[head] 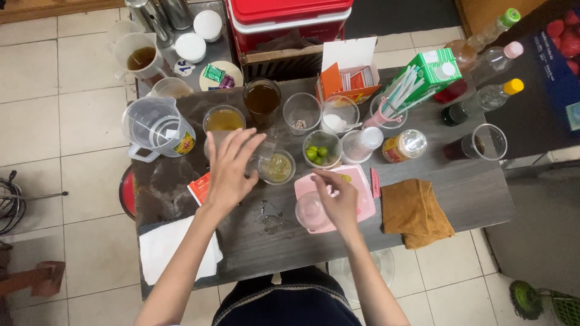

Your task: Preparing a beverage by pouring various liquid ingredients into a glass and adding ice from a cooler.

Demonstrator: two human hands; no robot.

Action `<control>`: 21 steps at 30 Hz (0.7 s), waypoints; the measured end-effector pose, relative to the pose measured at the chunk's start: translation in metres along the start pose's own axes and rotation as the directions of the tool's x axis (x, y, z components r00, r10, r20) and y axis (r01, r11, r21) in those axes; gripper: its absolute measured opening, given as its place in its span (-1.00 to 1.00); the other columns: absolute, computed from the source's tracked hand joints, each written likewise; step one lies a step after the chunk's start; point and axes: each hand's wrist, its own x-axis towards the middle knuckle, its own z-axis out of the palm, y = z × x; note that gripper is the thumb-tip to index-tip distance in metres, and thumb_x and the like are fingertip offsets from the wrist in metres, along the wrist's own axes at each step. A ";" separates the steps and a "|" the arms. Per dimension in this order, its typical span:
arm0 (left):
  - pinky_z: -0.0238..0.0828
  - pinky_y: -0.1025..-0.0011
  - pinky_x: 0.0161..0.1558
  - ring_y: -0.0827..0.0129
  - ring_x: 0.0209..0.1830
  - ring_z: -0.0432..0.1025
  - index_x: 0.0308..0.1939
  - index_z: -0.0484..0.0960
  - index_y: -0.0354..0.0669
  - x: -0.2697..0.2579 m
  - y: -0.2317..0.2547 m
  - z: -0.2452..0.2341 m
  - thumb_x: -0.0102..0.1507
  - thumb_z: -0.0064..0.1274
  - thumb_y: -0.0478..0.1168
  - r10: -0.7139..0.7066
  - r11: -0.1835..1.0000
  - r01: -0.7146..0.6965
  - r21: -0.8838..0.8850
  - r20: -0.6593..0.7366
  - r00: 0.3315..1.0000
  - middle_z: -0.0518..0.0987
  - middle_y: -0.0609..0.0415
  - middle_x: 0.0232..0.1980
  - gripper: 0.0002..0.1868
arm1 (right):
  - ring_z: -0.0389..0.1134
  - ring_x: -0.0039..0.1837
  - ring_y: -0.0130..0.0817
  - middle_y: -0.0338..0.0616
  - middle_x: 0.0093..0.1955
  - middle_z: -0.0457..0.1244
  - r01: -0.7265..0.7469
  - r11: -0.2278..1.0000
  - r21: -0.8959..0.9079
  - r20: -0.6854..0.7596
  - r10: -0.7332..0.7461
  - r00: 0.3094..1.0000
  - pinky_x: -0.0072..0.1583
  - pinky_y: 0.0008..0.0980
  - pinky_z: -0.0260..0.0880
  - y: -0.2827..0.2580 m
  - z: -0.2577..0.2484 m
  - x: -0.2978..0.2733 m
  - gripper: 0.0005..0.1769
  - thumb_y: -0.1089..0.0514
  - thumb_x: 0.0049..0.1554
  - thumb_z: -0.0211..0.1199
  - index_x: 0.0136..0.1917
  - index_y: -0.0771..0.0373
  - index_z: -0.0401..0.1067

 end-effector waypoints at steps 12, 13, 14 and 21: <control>-0.35 -0.34 0.50 0.13 0.39 0.24 0.44 0.43 0.21 -0.016 0.020 -0.017 -0.24 0.47 -0.21 -0.204 0.976 0.194 -0.102 -0.103 0.973 0.45 0.18 0.36 0.12 | 0.34 -0.18 -0.37 0.00 -0.18 0.41 0.018 0.992 0.128 -0.370 0.031 0.929 -0.07 -0.37 0.40 0.049 -0.074 0.021 -0.82 0.24 0.21 0.39 0.10 0.28 0.59; -0.35 -0.34 0.50 0.13 0.39 0.24 0.44 0.43 0.21 -0.018 0.022 -0.017 -0.24 0.47 -0.21 -0.199 0.976 0.188 -0.106 -0.105 0.974 0.45 0.18 0.36 0.12 | 0.34 -0.18 -0.37 0.00 -0.18 0.41 0.021 0.992 0.126 -0.375 0.028 0.926 -0.07 -0.37 0.40 0.044 -0.080 0.025 -0.82 0.24 0.21 0.39 0.10 0.28 0.59; -0.28 -0.32 0.50 0.13 0.36 0.26 0.44 0.43 0.20 -0.020 0.023 -0.018 -0.23 0.48 -0.16 -0.223 0.971 0.211 -0.114 -0.110 0.969 0.46 0.16 0.34 0.11 | 0.32 -0.17 -0.41 -0.02 -0.18 0.39 0.048 0.993 0.112 -0.398 0.001 0.918 -0.07 -0.39 0.38 0.040 -0.086 0.029 -0.82 0.24 0.22 0.39 0.10 0.29 0.58; 0.01 0.15 0.42 0.23 0.26 0.37 0.37 0.46 -0.10 -0.027 0.027 -0.022 -0.10 0.44 0.02 -0.172 0.983 0.160 -0.095 -0.143 0.975 0.55 0.05 0.27 -0.04 | 0.42 -0.01 -0.48 -0.17 -0.01 0.44 0.058 0.997 -0.049 -0.498 -0.075 0.864 0.11 -0.50 0.47 0.040 -0.144 0.075 -0.85 0.18 0.21 0.37 0.05 0.22 0.59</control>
